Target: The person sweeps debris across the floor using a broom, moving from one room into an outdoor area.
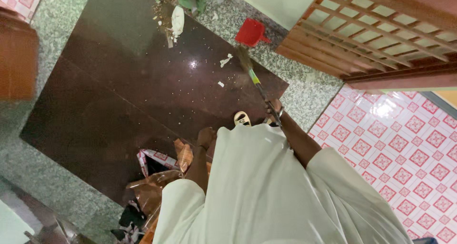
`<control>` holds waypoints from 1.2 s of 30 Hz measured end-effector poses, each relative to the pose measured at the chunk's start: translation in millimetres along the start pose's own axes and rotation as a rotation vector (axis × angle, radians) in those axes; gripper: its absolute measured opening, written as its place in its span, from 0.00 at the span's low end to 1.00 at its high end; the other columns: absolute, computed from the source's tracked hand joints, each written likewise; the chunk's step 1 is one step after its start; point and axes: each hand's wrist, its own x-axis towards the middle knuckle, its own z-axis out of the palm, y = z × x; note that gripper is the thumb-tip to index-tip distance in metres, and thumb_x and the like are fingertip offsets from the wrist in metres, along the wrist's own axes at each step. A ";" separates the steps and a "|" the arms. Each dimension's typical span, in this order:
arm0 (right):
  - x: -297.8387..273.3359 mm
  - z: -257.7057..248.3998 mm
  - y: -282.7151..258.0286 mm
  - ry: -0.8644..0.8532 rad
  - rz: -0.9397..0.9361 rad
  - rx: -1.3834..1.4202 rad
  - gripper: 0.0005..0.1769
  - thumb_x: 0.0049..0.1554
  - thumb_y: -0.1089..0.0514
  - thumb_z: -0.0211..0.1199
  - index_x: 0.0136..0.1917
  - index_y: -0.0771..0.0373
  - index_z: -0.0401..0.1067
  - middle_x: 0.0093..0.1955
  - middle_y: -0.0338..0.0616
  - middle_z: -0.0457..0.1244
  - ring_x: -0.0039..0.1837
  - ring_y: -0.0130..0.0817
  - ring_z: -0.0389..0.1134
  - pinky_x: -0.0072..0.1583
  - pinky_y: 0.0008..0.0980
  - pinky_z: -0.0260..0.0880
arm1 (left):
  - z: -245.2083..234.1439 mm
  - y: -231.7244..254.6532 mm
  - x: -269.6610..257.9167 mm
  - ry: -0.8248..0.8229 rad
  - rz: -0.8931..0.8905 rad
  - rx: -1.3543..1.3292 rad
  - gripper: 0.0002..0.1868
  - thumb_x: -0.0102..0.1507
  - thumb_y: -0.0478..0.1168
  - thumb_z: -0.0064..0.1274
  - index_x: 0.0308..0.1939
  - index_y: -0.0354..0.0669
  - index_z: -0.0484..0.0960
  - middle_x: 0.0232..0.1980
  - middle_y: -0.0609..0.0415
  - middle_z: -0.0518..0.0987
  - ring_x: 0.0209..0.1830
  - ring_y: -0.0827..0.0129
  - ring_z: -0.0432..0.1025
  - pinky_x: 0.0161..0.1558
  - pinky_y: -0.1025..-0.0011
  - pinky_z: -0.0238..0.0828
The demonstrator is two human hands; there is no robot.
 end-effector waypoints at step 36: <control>34.2 -67.9 -292.8 -0.259 -0.196 -2.514 0.24 0.54 0.57 0.67 0.64 0.54 0.73 0.54 0.54 0.69 0.56 0.54 0.70 0.56 0.53 0.71 | 269.5 463.1 -52.4 0.809 -1.563 -2.036 0.18 0.68 0.47 0.48 0.54 0.38 0.77 0.44 0.49 0.83 0.37 0.62 0.77 0.37 0.61 0.77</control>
